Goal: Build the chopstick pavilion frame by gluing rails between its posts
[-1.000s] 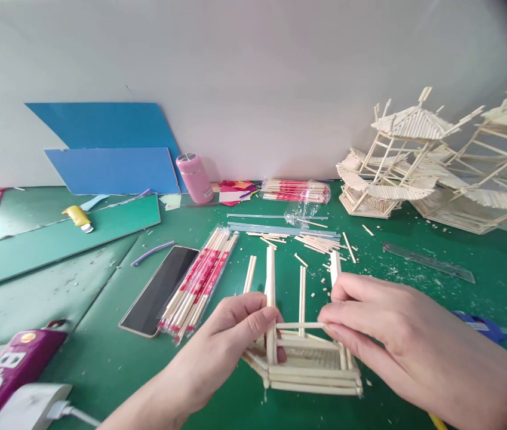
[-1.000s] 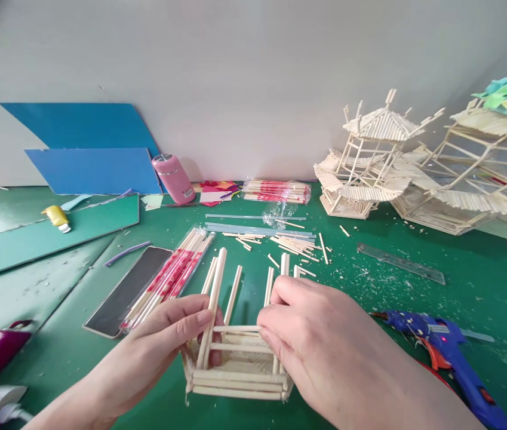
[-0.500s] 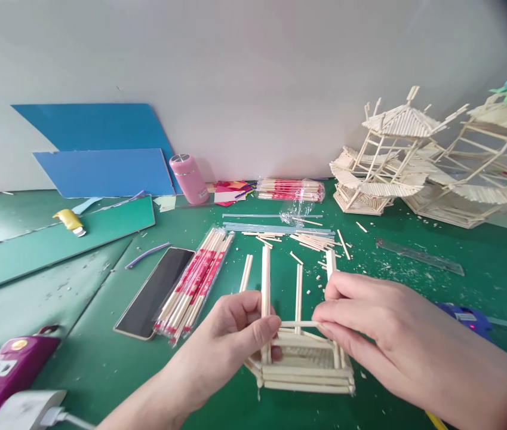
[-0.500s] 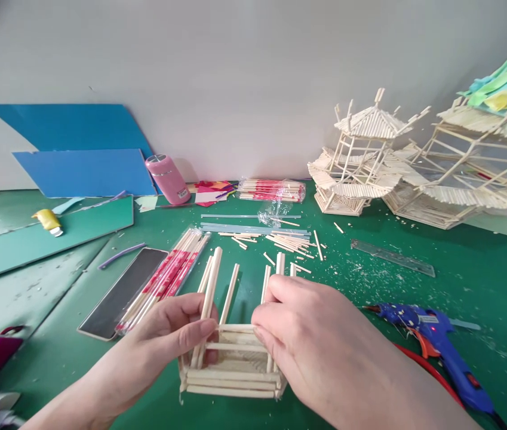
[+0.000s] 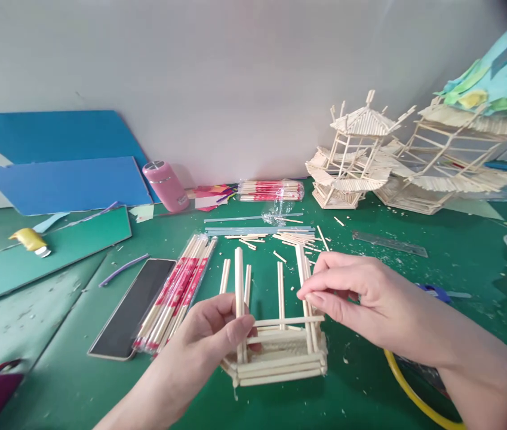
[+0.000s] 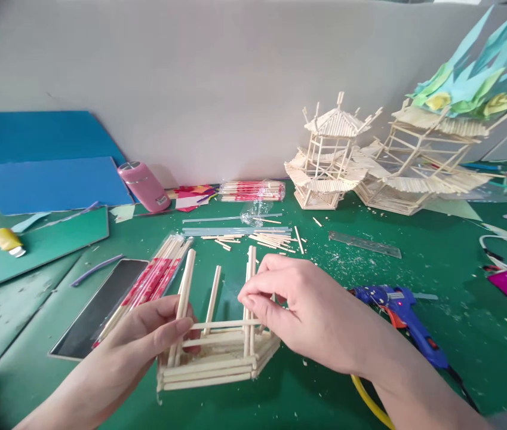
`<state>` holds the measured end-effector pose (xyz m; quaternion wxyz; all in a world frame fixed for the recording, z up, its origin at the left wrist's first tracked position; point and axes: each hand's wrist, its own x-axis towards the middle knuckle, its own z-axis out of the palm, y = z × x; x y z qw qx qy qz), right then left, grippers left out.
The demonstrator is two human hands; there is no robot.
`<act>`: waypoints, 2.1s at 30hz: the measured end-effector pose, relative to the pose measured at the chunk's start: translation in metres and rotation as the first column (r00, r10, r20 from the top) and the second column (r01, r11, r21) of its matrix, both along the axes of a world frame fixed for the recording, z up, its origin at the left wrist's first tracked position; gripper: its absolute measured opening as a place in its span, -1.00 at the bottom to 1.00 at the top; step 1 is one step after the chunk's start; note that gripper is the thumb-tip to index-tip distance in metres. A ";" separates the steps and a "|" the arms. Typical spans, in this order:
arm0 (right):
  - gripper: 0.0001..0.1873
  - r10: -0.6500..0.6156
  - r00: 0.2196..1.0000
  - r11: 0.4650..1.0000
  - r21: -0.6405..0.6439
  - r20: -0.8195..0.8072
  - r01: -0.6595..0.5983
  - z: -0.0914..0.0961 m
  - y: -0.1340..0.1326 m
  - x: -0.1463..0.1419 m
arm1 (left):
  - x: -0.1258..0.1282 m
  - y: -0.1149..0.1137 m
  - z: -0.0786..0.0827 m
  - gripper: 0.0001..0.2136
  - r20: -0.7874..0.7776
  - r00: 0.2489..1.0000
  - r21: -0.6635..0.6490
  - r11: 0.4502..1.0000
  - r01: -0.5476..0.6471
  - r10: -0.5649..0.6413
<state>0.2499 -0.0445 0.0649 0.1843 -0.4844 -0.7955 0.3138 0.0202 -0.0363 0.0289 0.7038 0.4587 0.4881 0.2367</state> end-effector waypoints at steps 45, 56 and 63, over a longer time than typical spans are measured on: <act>-0.87 -0.305 0.907 0.932 0.104 -0.292 0.347 -0.047 -0.031 -0.014 | -0.006 0.005 0.004 -0.78 -0.036 0.999 -0.026 0.999 0.033 -0.034; -0.84 -0.317 0.891 0.948 -0.128 -0.324 0.291 -0.040 -0.031 -0.015 | -0.004 0.003 0.017 -0.75 -0.296 0.955 0.156 0.985 0.079 -0.030; -0.85 -0.309 0.889 0.951 -0.135 -0.339 0.279 -0.043 -0.030 -0.016 | -0.003 -0.007 0.011 -0.63 -0.451 0.892 0.393 0.905 0.161 0.037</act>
